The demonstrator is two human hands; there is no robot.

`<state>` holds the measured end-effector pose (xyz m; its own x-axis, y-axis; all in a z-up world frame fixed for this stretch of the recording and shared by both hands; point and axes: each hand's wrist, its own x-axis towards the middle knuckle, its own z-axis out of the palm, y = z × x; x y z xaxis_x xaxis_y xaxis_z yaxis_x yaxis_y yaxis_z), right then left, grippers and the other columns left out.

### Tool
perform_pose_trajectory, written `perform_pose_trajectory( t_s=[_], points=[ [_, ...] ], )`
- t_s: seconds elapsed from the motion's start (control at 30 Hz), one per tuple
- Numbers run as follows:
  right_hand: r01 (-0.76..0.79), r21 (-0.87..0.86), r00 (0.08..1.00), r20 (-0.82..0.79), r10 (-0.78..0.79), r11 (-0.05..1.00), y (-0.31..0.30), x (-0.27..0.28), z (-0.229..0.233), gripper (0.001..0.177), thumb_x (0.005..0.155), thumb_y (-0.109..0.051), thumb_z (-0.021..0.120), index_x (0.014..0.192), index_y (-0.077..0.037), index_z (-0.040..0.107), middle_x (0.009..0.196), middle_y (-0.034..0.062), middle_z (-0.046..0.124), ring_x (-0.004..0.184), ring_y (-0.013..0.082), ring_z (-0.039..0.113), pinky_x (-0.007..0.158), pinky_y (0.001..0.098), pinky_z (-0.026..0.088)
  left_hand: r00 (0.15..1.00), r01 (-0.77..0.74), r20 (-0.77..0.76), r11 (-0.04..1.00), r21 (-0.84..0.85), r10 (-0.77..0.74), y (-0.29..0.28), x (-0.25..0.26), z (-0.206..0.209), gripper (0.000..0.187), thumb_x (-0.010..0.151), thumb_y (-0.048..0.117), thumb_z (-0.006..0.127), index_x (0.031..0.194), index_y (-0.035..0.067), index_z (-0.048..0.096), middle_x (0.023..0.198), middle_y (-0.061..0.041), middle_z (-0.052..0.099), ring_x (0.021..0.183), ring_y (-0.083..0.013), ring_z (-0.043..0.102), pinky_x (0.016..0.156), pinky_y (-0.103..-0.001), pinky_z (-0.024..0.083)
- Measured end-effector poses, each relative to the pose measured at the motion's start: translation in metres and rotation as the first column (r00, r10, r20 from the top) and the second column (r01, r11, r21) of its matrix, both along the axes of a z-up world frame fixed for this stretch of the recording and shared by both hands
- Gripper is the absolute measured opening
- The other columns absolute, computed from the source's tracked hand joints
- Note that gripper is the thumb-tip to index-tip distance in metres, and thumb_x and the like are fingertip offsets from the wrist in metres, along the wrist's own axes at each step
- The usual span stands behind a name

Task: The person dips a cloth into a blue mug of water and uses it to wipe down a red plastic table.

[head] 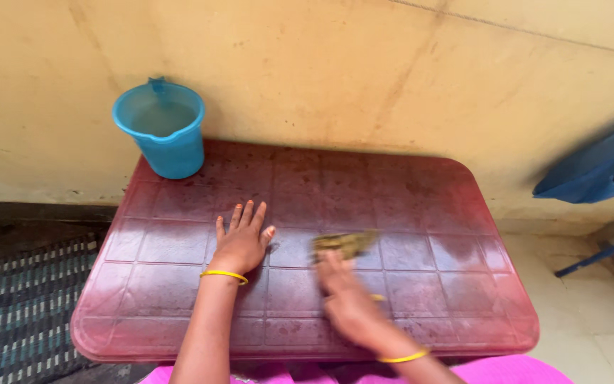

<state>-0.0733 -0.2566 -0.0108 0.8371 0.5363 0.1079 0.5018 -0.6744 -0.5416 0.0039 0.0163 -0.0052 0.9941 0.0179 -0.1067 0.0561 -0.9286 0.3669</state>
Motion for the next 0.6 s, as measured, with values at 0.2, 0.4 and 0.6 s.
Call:
perform_pose_trajectory(
  t_s=[0.2, 0.4, 0.6],
  points=[
    [-0.405, 0.256, 0.913, 0.151, 0.378, 0.878, 0.112, -0.033, 0.023, 0.041, 0.084, 0.008, 0.055, 0.120, 0.000, 0.073, 0.137, 0.0192, 0.069, 0.134, 0.0344, 0.060, 0.119, 0.0463, 0.038, 0.950, -0.205, 0.190, 0.953, -0.225, 0.249, 0.054, 0.006, 0.014, 0.069, 0.102, 0.051, 0.040, 0.162, 0.021, 0.023, 0.163, -0.017, 0.033, 0.148, -0.0381, 0.035, 0.118, -0.061, 0.023],
    [0.348, 0.696, 0.767, -0.597, 0.236, 0.628, 0.052, 0.054, 0.043, 0.030, 0.087, 0.011, 0.059, 0.108, 0.001, 0.078, 0.107, 0.0124, 0.078, 0.099, 0.0201, 0.074, 0.097, 0.0354, 0.059, 0.905, -0.219, 0.306, 0.940, -0.262, 0.296, 0.066, 0.000, 0.018, 0.071, 0.102, 0.049, 0.045, 0.162, 0.016, 0.025, 0.162, -0.025, 0.032, 0.143, -0.0452, 0.037, 0.115, -0.055, 0.031],
    [0.542, 0.753, 0.836, -0.527, -0.151, 0.372, -0.148, 0.130, 0.047, 0.032, 0.091, 0.007, 0.054, 0.118, 0.000, 0.069, 0.109, 0.0090, 0.073, 0.094, 0.0164, 0.068, 0.086, 0.0317, 0.056, 0.946, -0.193, 0.231, 0.966, -0.170, 0.229, 0.049, 0.000, 0.017, 0.070, 0.101, 0.049, 0.048, 0.161, 0.019, 0.028, 0.163, -0.021, 0.030, 0.148, -0.0424, 0.030, 0.117, -0.056, 0.027]
  ],
)
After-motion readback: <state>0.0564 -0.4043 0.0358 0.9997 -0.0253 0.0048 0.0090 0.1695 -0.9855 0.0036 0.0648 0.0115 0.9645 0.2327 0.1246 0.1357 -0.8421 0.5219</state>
